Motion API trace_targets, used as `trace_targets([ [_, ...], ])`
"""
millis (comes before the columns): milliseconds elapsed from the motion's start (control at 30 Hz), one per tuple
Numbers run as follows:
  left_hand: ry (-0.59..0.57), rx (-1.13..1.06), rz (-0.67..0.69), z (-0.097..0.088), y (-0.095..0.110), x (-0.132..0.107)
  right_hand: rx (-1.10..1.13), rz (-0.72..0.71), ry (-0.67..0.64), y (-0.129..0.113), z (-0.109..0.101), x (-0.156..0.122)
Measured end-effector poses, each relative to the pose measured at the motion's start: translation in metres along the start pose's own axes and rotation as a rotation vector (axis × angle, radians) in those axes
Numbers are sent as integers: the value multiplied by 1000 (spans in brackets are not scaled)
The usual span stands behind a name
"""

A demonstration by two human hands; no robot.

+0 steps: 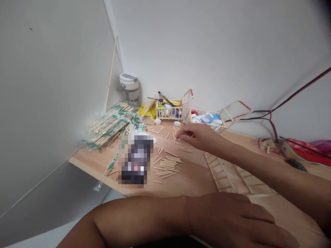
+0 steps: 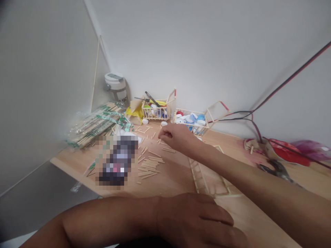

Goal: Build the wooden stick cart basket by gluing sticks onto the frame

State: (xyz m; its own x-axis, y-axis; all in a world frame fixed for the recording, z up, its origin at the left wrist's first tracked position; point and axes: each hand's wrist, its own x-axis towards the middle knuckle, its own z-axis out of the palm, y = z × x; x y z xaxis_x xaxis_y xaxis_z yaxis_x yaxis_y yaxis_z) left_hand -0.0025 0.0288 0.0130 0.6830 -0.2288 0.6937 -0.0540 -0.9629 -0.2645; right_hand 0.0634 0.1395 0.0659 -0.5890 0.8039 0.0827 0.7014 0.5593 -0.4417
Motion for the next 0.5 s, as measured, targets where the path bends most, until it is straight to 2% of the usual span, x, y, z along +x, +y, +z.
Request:
trace_targets([
  [233, 28, -27, 18, -2, -1, 3, -63, -64, -66, -1, 6, -9],
  [367, -13, -44, 4, 2, 0, 1, -80, -97, -118, -4, 11, -10],
  [500, -52, -75, 4, 4, 2, 0, -135, -101, -222, -9, 18, -11],
])
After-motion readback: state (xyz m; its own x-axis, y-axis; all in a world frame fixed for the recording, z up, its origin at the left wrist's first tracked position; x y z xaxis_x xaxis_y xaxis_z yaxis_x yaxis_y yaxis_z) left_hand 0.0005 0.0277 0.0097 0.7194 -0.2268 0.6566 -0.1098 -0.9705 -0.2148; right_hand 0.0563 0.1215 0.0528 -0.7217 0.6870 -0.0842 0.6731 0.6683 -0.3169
